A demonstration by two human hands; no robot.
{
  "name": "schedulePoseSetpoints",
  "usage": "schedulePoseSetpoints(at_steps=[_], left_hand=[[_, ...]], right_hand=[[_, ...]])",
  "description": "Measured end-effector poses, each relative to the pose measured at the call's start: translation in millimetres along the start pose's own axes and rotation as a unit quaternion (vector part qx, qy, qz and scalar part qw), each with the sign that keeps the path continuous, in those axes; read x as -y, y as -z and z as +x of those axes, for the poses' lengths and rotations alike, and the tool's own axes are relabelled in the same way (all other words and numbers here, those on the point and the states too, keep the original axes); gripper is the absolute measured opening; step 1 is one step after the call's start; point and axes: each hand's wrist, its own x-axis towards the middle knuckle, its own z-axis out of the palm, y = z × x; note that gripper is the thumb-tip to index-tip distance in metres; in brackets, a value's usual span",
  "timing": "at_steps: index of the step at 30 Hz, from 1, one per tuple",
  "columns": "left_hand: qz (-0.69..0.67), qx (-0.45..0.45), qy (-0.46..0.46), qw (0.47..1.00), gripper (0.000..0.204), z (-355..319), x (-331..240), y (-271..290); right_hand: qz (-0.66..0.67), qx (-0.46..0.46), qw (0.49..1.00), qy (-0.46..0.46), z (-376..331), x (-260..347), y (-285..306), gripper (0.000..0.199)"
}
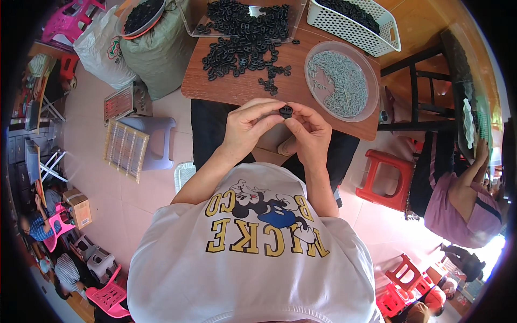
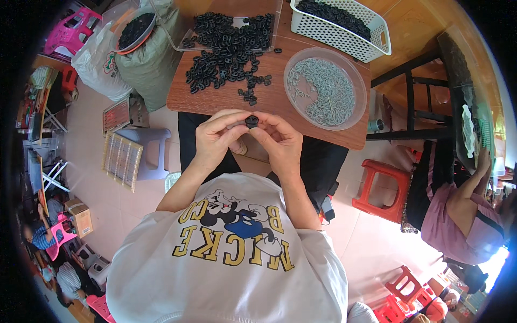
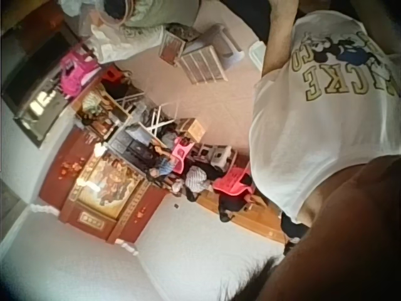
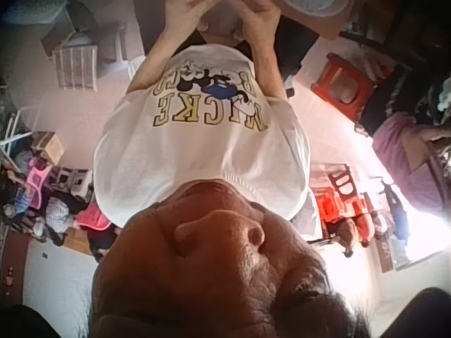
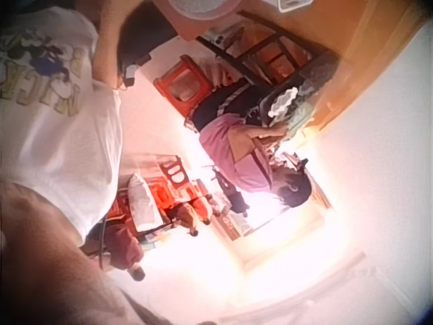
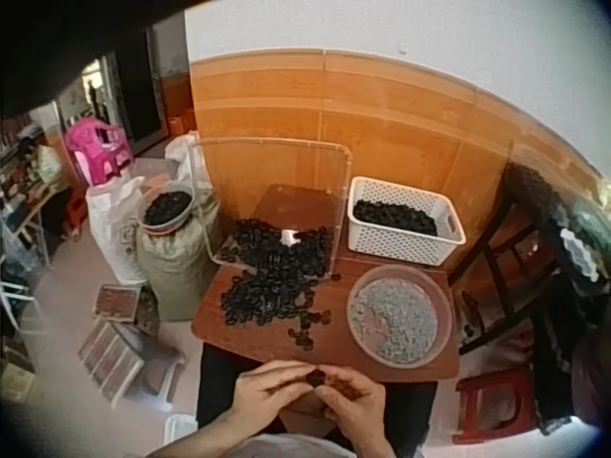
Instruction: The person sits at a table and repeatedly picks up small black plastic components and light-colored pins. They insert the pins into the plastic components by hand and place the assembled units into a clear plastic bowl.
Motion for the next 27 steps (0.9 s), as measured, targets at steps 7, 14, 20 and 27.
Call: schedulePoseSetpoints(at_steps=[7, 14, 20, 27], left_hand=[[0.037, -0.024, -0.059, 0.997, 0.026, -5.9, 3.8, -7.0], [0.05, -0.058, -0.079, 0.994, 0.023, -11.6, 2.4, -13.4], [0.044, -0.075, -0.101, 0.991, 0.022, -13.3, 8.4, -17.8], [0.046, -0.065, -0.146, 0.986, 0.021, -13.2, 18.4, -18.2]], right_hand=[[-0.022, 0.0, 0.999, 0.033, -3.6, -1.8, -0.1, 0.026], [-0.032, -0.006, 0.998, 0.054, -9.8, 0.1, -3.9, 0.025], [-0.044, -0.024, 0.997, 0.065, -11.2, -0.5, -8.8, 0.026], [-0.038, -0.045, 0.994, 0.087, -13.5, -6.5, -13.7, 0.023]])
